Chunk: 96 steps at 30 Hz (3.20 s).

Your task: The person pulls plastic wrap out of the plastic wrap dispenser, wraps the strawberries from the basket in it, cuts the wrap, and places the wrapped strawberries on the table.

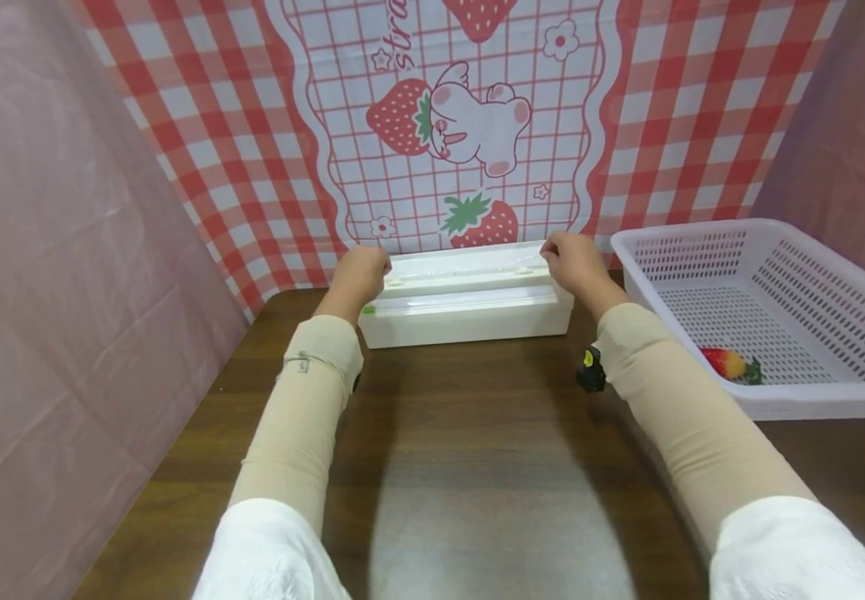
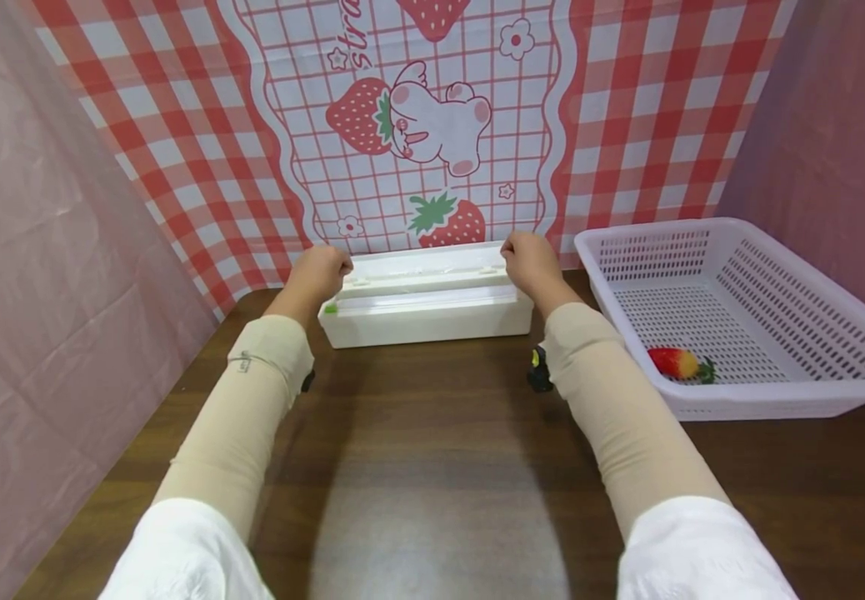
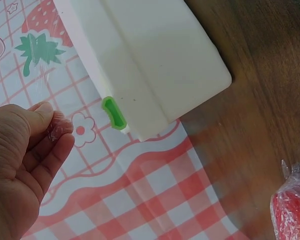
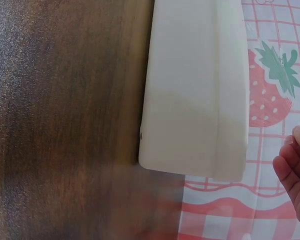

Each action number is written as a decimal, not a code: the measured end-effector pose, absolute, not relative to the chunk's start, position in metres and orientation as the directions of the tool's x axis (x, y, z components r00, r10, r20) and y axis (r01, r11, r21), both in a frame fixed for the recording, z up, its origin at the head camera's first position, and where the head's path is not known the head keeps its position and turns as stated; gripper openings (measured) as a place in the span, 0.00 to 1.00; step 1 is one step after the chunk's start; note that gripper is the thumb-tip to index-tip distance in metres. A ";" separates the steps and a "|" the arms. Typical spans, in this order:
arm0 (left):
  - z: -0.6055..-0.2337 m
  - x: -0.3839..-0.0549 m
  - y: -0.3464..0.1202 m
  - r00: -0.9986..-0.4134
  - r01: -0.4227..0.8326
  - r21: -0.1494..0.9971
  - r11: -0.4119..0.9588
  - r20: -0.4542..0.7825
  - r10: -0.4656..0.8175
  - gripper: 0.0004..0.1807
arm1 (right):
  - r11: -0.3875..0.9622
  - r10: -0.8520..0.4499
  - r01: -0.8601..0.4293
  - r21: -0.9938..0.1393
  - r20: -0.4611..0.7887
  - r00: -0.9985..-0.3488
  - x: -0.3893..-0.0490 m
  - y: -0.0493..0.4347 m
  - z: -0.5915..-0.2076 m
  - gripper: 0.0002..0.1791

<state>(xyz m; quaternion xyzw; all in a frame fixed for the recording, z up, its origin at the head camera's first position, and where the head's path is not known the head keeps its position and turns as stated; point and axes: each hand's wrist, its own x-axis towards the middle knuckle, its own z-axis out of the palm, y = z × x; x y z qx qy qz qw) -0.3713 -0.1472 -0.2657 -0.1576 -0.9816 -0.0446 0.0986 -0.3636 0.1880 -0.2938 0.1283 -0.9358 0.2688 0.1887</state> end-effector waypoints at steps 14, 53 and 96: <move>-0.258 -0.372 -0.150 -0.898 0.355 0.042 0.934 0.291 0.329 0.13 | 0.816 -0.121 -0.341 -0.467 0.439 -0.890 -0.363 0.188 -0.281 0.09; -0.218 -0.364 -0.145 -0.923 0.254 0.031 0.967 0.306 0.233 0.11 | 0.823 -0.079 -0.307 -0.478 0.439 -0.895 -0.356 0.188 -0.242 0.11; -0.187 -0.357 -0.148 -0.862 0.203 0.024 0.979 0.478 0.167 0.16 | 0.800 -0.010 -0.288 -0.526 0.468 -0.883 -0.347 0.174 -0.199 0.14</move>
